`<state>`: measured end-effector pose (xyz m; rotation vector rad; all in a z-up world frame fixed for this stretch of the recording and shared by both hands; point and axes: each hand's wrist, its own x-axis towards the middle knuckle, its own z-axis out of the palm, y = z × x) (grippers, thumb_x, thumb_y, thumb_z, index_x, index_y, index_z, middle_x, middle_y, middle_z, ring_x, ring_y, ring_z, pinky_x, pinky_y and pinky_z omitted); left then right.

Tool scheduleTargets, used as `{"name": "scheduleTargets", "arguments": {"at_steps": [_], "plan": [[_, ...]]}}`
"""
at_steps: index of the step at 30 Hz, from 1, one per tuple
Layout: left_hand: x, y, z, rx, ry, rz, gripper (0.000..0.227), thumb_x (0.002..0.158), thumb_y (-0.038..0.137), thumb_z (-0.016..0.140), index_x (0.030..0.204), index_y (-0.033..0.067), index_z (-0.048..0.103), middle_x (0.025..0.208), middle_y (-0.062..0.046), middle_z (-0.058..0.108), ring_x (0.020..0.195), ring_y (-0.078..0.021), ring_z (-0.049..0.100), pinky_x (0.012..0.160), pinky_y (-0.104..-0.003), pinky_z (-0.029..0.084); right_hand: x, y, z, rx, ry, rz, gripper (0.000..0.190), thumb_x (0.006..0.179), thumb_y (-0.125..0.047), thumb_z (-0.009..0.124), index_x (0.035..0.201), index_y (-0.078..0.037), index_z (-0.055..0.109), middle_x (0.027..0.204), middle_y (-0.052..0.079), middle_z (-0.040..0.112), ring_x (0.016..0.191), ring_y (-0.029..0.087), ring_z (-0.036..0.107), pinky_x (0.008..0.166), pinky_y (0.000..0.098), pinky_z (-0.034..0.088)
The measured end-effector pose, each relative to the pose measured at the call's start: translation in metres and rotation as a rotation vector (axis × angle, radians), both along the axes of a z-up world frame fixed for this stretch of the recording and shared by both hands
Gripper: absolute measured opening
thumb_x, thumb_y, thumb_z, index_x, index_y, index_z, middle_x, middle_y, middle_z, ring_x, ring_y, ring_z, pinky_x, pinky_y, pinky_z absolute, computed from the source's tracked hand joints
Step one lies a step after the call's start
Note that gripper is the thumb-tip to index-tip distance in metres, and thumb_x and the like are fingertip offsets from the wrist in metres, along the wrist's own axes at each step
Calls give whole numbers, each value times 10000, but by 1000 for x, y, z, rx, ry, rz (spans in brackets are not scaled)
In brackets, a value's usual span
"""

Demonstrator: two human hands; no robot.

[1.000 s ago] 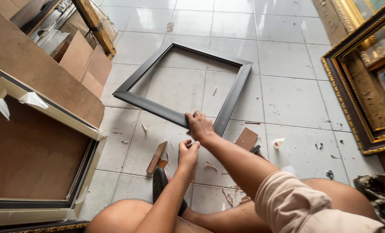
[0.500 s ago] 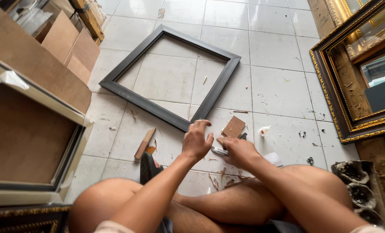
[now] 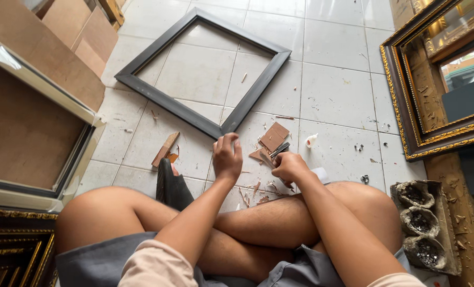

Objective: The person sits on the floor and assembles a picture frame by cutting small wooden corner pieces with a utility knife and attaching them to the frame corners using glue. The person handles the frame, wooden pieces, knife, and glue bottle throughout the process.

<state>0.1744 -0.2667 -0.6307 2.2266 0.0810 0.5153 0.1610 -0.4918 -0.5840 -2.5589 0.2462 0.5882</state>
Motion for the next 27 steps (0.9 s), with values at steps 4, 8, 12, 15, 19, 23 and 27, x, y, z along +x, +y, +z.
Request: {"name": "scheduleTargets", "arguments": {"at_steps": [4,8,12,15,19,23,27], "plan": [[9,-6,-31,122,59,-62,151,1016,248,677,1144,330,678,1101,57,683,1159,-271,699,980,-485,608,7,-5,48,537,-46,-339,432,857,-44,781,1289,-53,777,1279,232,808,1031,370,824,762,469,730],[29,-47,-41,406,268,-342,498,932,359,844,1382,316,634,1282,7,747,1291,-294,682,980,-532,649,11,-11,72,1010,-71,-572,376,970,-193,756,1327,-251,655,1112,-69,769,923,120,655,821,337,490],[45,-74,-46,461,452,-327,603,843,379,950,1359,264,661,1216,-10,759,1296,-296,671,940,-540,675,24,-20,47,1225,-80,-782,368,963,-248,587,1331,-270,605,972,-75,631,896,151,610,783,371,518],[62,-68,-85,323,589,-358,249,829,367,901,1062,382,816,1042,48,817,1170,-259,787,920,-490,684,15,-12,48,1111,-60,-720,416,973,-320,625,1365,-188,580,883,-97,452,712,65,471,583,265,380],[6,-18,38,-74,718,-397,307,919,48,834,1182,116,691,977,-100,792,646,-226,829,622,-295,719,11,9,17,891,-99,-470,385,968,-279,772,1303,-120,668,827,23,526,629,148,492,452,301,374],[-24,34,96,-404,761,-431,621,710,-57,983,1222,-6,636,987,-256,789,674,-297,838,634,-359,735,-15,52,30,767,87,-182,389,999,-435,791,1202,-105,767,763,21,566,536,100,403,413,242,302],[-40,64,86,-700,795,-321,679,775,36,1000,1324,3,602,1015,-207,845,800,-205,849,748,-260,684,-21,72,46,844,276,-102,397,1121,-470,645,1079,-85,731,740,-72,327,552,45,323,444,209,292]]}}
